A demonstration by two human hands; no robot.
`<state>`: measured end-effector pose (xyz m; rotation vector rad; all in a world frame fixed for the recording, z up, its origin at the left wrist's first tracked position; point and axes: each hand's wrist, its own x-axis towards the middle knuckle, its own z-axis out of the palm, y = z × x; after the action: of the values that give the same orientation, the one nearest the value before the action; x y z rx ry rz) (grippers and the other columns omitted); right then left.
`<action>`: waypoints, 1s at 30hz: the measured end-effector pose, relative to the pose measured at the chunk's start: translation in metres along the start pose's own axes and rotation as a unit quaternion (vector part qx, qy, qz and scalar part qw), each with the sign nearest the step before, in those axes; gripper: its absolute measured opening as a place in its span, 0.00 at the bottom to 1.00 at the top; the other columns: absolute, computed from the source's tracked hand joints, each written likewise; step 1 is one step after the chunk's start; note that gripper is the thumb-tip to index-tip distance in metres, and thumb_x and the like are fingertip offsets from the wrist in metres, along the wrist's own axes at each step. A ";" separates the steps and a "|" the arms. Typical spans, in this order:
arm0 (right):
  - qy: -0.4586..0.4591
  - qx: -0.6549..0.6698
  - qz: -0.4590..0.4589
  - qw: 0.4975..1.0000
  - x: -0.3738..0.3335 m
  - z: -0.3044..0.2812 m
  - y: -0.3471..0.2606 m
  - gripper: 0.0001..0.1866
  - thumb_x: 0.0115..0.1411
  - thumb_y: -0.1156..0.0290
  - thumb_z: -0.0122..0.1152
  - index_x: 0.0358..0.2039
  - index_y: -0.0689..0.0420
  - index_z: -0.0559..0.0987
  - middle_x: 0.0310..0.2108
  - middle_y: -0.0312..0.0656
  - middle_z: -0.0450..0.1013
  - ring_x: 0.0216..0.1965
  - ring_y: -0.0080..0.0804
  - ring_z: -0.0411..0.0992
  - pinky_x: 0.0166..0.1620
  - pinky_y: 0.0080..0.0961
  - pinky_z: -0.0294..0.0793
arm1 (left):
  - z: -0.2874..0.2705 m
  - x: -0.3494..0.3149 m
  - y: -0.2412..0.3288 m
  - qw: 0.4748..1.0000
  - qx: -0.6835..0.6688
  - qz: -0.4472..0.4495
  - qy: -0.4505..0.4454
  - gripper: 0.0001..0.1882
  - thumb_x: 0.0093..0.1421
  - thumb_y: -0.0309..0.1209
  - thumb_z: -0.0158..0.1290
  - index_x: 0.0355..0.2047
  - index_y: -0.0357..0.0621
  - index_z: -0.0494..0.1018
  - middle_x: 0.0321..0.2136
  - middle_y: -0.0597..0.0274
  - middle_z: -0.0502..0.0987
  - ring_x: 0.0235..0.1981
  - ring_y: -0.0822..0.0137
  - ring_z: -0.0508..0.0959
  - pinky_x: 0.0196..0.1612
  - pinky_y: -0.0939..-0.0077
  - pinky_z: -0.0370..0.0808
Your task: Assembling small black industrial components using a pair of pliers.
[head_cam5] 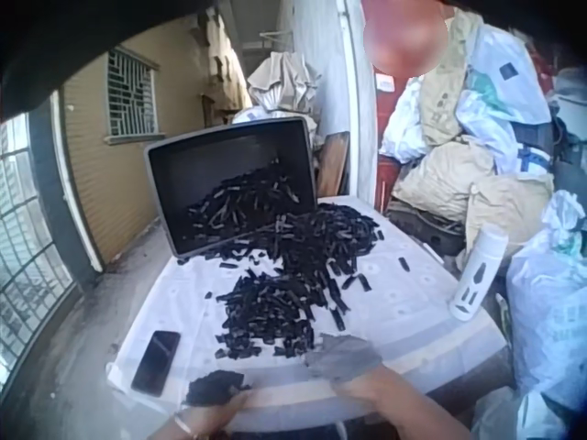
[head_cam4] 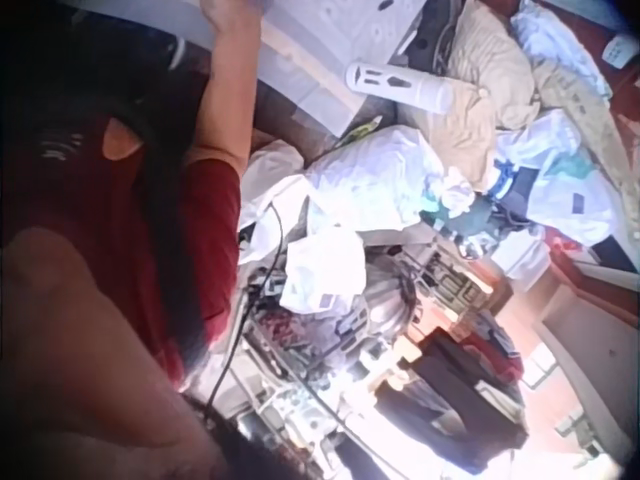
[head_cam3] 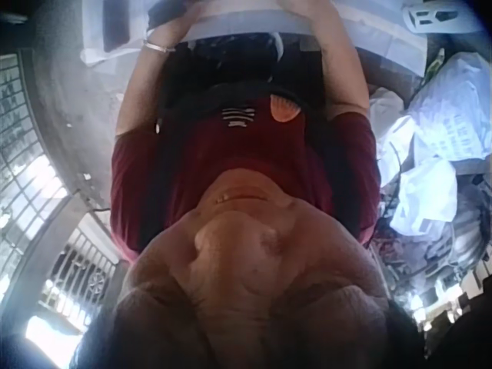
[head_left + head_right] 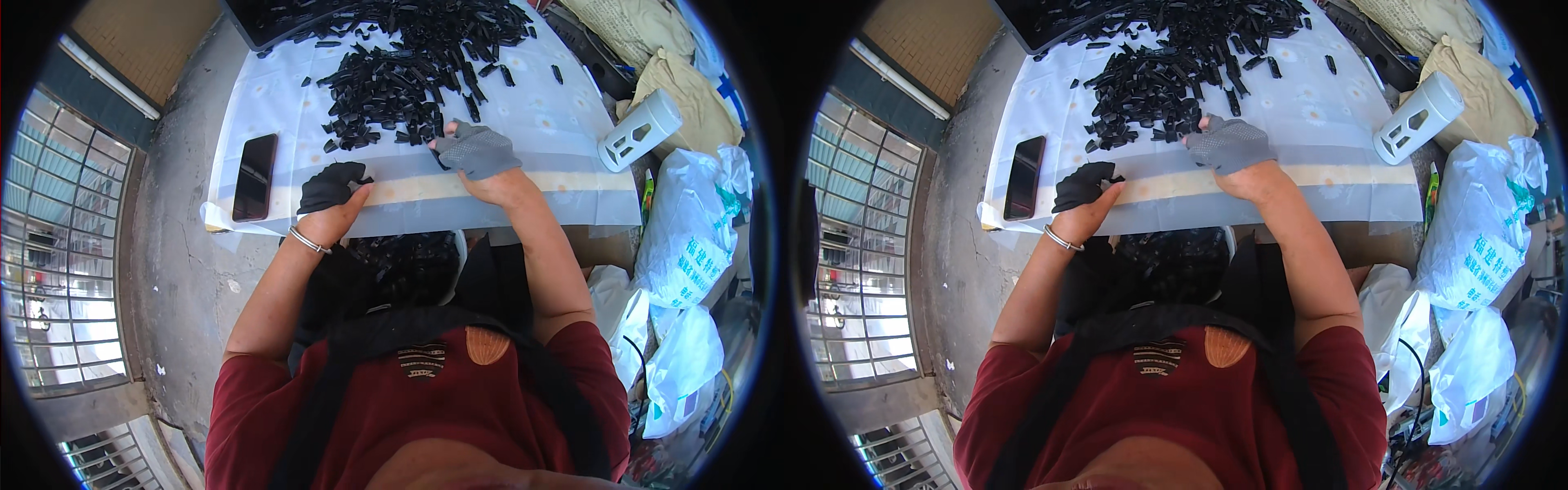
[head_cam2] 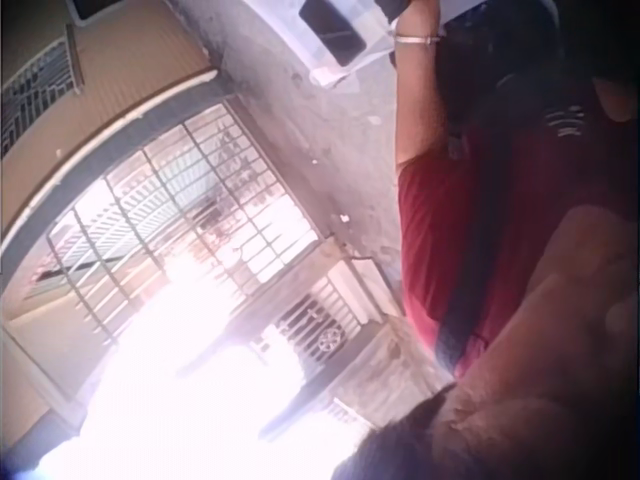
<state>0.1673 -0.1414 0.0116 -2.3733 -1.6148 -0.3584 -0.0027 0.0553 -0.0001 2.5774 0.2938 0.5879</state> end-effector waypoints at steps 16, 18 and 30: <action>0.103 0.325 0.014 0.940 -0.020 0.013 -0.071 0.15 0.52 0.60 0.56 0.32 0.60 0.73 0.26 0.47 0.71 0.29 0.45 0.69 0.34 0.33 0.68 | -0.003 -0.018 0.034 0.980 -0.013 0.199 0.000 0.09 0.49 0.26 0.56 0.32 0.40 0.71 0.27 0.57 0.74 0.27 0.60 0.75 0.30 0.70 0.71; 0.087 0.355 0.051 0.929 -0.023 0.001 -0.078 0.14 0.52 0.61 0.56 0.31 0.60 0.73 0.26 0.47 0.71 0.29 0.45 0.69 0.33 0.34 0.67 | 0.002 -0.022 0.036 0.972 -0.227 0.067 0.008 0.11 0.54 0.34 0.51 0.33 0.40 0.71 0.25 0.54 0.74 0.26 0.59 0.74 0.30 0.70 0.70; 0.105 0.230 0.008 0.967 -0.034 -0.008 -0.082 0.12 0.54 0.63 0.54 0.32 0.58 0.74 0.29 0.46 0.72 0.31 0.44 0.69 0.34 0.35 0.66 | -0.004 -0.028 0.029 0.875 -0.360 -0.294 -0.139 0.24 0.62 0.48 0.38 0.30 0.37 0.72 0.19 0.60 0.73 0.22 0.69 0.72 0.28 0.76 0.68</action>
<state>0.0781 -0.1443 0.0133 -1.9279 -1.3992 -0.1955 -0.0266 0.0232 0.0079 1.6875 0.5962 0.0580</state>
